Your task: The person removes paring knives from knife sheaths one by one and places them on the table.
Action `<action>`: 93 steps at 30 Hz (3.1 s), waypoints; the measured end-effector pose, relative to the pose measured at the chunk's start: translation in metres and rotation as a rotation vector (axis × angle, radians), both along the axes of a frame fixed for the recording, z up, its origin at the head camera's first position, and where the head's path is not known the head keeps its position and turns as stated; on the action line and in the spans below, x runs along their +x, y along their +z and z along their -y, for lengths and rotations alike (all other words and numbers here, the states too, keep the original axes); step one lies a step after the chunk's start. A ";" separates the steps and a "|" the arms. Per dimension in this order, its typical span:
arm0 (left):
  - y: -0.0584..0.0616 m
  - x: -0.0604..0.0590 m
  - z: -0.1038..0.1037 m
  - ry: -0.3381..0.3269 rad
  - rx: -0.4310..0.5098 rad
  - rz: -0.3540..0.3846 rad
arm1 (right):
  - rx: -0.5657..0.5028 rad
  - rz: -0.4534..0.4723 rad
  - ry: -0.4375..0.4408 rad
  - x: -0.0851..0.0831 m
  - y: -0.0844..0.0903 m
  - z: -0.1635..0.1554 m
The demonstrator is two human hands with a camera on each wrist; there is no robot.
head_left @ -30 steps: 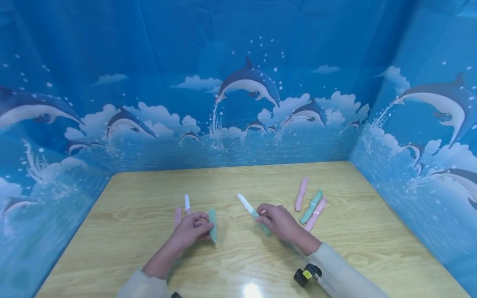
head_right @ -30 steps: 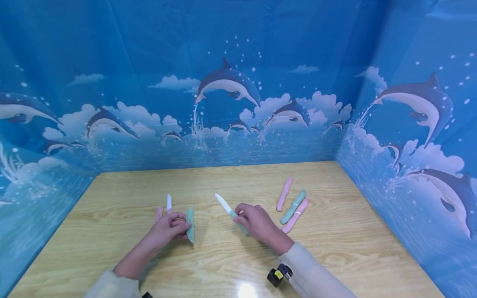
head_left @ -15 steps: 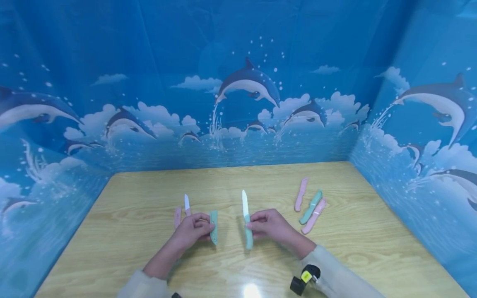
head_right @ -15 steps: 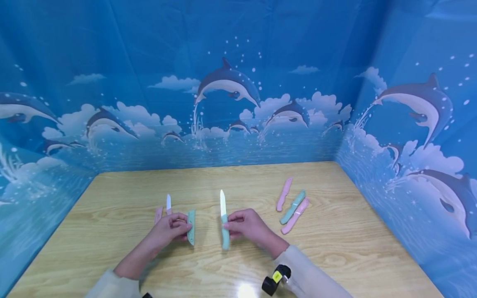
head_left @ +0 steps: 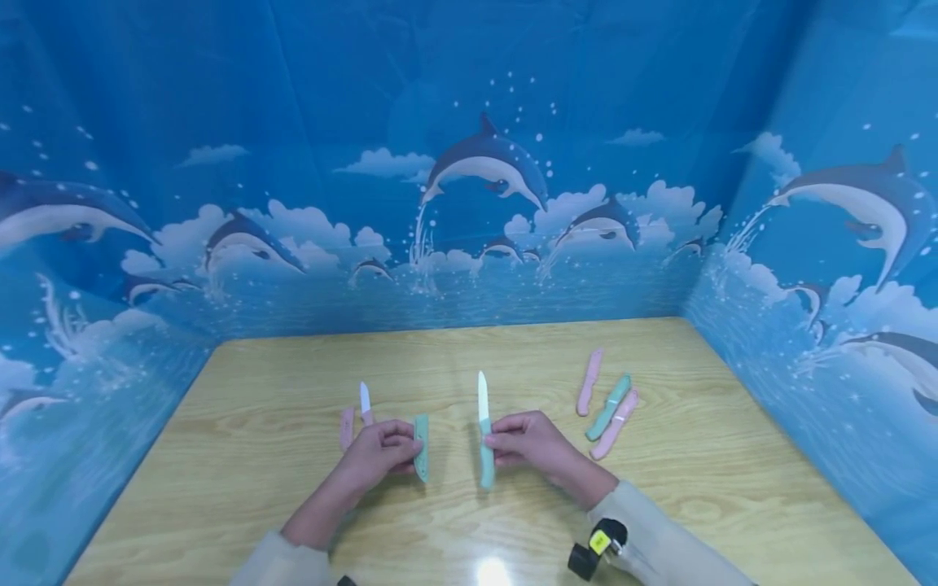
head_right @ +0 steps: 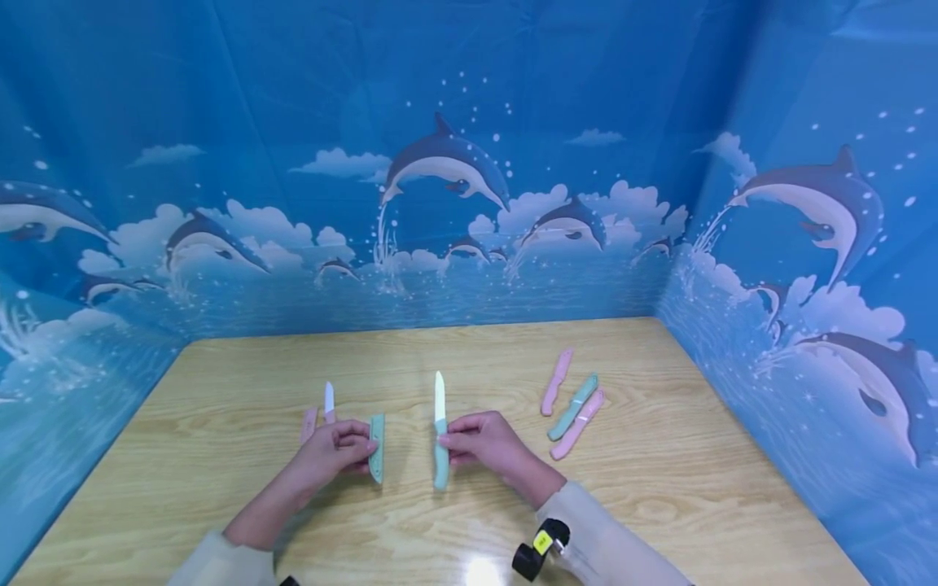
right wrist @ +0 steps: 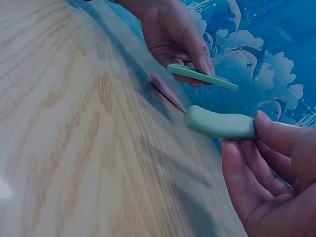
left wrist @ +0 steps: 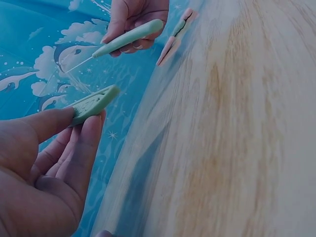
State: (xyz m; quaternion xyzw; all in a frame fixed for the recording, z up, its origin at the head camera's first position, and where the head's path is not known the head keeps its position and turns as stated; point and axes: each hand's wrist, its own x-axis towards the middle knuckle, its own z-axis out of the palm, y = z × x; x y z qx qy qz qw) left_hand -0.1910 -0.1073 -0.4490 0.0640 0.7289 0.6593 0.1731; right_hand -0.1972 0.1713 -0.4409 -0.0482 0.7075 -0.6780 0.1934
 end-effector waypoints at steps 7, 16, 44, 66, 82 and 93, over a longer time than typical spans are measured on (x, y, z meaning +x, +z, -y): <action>0.005 -0.003 -0.001 0.091 -0.049 -0.045 | 0.010 -0.047 0.000 -0.007 -0.003 0.013; 0.012 -0.025 -0.002 0.240 -0.246 -0.102 | 0.060 -0.110 -0.055 -0.026 -0.006 0.040; 0.003 -0.047 0.009 0.237 -0.905 -0.235 | 0.493 -0.221 -0.140 -0.054 -0.016 0.127; 0.003 -0.045 0.002 0.228 -1.076 -0.404 | 0.623 -0.348 -0.120 -0.057 -0.017 0.134; 0.005 -0.045 -0.002 0.251 -1.109 -0.395 | 0.617 -0.351 -0.168 -0.058 -0.017 0.125; 0.004 -0.048 -0.007 0.225 -1.133 -0.394 | 0.612 -0.319 -0.122 -0.054 -0.020 0.120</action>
